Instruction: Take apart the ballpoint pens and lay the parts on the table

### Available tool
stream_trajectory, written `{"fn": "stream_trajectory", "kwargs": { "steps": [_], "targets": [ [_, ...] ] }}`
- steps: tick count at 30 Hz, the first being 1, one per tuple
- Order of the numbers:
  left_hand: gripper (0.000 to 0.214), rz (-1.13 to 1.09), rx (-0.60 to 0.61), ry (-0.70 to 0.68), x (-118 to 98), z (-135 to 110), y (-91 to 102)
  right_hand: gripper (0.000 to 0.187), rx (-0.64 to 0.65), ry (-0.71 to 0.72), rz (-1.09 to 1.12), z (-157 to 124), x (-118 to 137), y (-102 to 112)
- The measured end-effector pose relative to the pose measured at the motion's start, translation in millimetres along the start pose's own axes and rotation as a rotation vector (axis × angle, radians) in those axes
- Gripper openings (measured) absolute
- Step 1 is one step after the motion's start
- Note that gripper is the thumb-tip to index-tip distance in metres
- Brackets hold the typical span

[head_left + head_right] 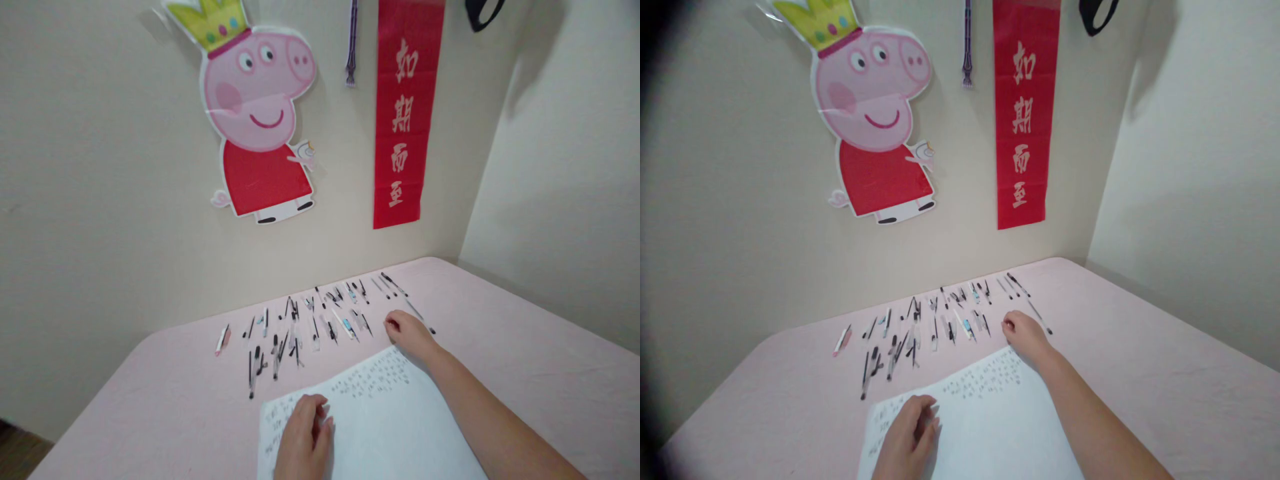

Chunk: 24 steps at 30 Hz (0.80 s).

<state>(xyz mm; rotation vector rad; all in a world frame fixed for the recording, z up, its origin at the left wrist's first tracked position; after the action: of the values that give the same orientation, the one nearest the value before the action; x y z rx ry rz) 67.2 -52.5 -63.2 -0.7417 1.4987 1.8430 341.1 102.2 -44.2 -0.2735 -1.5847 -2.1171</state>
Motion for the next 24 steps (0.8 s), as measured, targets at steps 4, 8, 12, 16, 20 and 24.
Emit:
{"fn": "stream_trajectory", "kwargs": {
  "steps": [4, 8, 12, 16, 20, 24],
  "targets": [
    [0.018, 0.041, 0.072, -0.015, -6, 0, 2.5, 0.021, 0.092, -0.046, 0.056, -5, 2, -15],
    [0.017, 0.072, 0.141, -0.023, -8, 1, 3.4, 0.023, 0.071, -0.097, 0.158, -3, -8, -19],
    [0.017, 0.072, 0.142, -0.023, -8, 1, 3.7, 0.023, 0.064, -0.096, 0.198, -2, -11, -20],
    [0.016, 0.073, 0.139, -0.023, -10, 0, 4.3, 0.023, 0.078, -0.1, 0.166, -2, -7, -18],
    [0.016, 0.071, 0.14, -0.019, -12, 0, 5.1, 0.024, 0.081, -0.088, 0.14, -4, -3, -15],
    [0.016, 0.074, 0.127, -0.028, -11, 0, 4.9, 0.018, -0.02, 0.015, 0.089, -5, 10, -6]
  ]
}}
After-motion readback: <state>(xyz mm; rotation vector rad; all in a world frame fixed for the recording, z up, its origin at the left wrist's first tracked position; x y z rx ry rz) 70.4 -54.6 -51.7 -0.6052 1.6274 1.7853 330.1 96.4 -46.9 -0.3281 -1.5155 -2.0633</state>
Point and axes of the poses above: each hand's wrist, its own z-axis towards the middle knuckle, its own y-axis out of the back of the hand, x = y × z, the point moved 5 cm from there along z, towards the middle knuckle, and after that the axes turned 1 degree about -x, right-handed, at the moved point
